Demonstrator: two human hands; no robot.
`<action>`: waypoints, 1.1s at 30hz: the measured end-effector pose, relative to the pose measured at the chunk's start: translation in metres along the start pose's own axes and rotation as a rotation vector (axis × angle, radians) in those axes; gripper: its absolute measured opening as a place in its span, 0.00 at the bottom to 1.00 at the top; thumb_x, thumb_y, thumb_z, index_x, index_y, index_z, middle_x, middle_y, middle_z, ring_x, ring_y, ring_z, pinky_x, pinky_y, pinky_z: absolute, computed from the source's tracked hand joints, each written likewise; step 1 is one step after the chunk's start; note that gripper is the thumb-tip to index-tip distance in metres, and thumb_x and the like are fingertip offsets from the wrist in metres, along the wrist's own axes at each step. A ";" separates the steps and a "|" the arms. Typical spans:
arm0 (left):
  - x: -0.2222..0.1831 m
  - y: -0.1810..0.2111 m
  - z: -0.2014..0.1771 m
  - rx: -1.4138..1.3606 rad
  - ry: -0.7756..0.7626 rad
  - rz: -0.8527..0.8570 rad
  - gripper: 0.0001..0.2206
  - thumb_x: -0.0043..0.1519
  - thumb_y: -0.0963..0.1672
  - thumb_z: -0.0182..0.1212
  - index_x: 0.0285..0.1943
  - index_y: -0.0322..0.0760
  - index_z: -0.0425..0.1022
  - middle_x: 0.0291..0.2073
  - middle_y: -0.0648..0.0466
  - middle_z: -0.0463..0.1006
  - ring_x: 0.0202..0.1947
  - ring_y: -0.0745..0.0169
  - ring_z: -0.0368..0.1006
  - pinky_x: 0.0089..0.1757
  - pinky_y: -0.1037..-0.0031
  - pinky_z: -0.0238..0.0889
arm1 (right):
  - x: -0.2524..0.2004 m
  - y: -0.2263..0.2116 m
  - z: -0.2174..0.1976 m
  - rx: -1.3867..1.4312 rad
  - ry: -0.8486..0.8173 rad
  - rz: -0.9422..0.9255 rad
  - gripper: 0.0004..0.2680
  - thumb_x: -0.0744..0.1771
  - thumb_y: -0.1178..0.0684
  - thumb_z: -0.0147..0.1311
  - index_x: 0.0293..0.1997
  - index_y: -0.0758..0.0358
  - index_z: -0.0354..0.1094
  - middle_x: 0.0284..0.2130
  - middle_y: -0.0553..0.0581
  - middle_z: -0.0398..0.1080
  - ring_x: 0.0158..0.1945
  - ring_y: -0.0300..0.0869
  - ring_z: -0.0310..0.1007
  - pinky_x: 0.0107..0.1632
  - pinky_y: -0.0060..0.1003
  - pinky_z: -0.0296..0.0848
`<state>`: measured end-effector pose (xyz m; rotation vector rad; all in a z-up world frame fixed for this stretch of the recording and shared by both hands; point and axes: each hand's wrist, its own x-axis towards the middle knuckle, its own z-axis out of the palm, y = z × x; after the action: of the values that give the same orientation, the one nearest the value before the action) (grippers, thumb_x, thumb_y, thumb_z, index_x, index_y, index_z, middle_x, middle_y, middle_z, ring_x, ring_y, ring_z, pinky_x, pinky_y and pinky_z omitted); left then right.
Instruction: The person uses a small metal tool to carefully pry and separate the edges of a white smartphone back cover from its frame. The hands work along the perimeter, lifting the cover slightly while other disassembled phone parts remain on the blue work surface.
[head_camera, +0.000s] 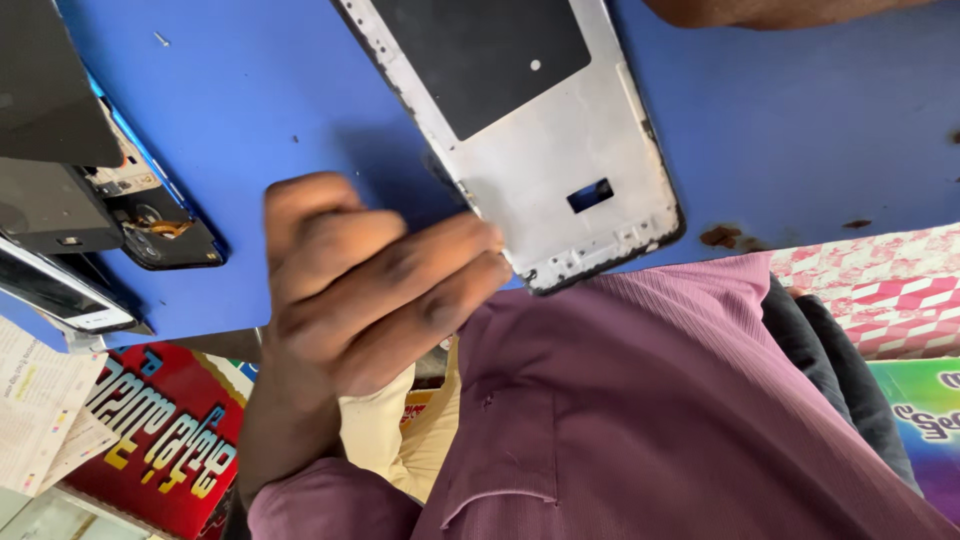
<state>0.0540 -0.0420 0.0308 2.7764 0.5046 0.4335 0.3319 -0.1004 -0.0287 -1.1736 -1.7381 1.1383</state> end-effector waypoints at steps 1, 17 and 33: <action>-0.003 0.000 0.004 0.003 0.057 -0.029 0.03 0.58 0.44 0.72 0.36 0.47 0.83 0.38 0.66 0.82 0.35 0.66 0.62 0.40 0.69 0.57 | 0.002 0.000 0.000 -0.018 -0.012 -0.022 0.10 0.65 0.67 0.59 0.51 0.70 0.70 0.40 0.60 0.74 0.34 0.40 0.76 0.33 0.31 0.74; -0.030 0.063 0.059 0.209 0.327 -0.656 0.32 0.50 0.67 0.69 0.48 0.46 0.83 0.39 0.60 0.74 0.42 0.58 0.61 0.47 0.65 0.53 | 0.054 0.001 -0.006 -0.156 -0.276 -0.284 0.13 0.63 0.68 0.61 0.52 0.71 0.72 0.41 0.61 0.75 0.32 0.40 0.75 0.31 0.31 0.71; -0.043 0.031 0.011 -0.066 0.217 -0.842 0.21 0.52 0.56 0.80 0.49 0.49 0.85 0.40 0.62 0.76 0.47 0.54 0.62 0.51 0.66 0.60 | 0.096 -0.024 0.005 -0.224 -0.493 -0.433 0.12 0.62 0.63 0.63 0.50 0.72 0.77 0.30 0.59 0.74 0.24 0.36 0.71 0.27 0.33 0.67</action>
<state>0.0290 -0.0888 0.0205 2.1784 1.5661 0.5154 0.2909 -0.0154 0.0016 -0.6053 -2.4014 1.0320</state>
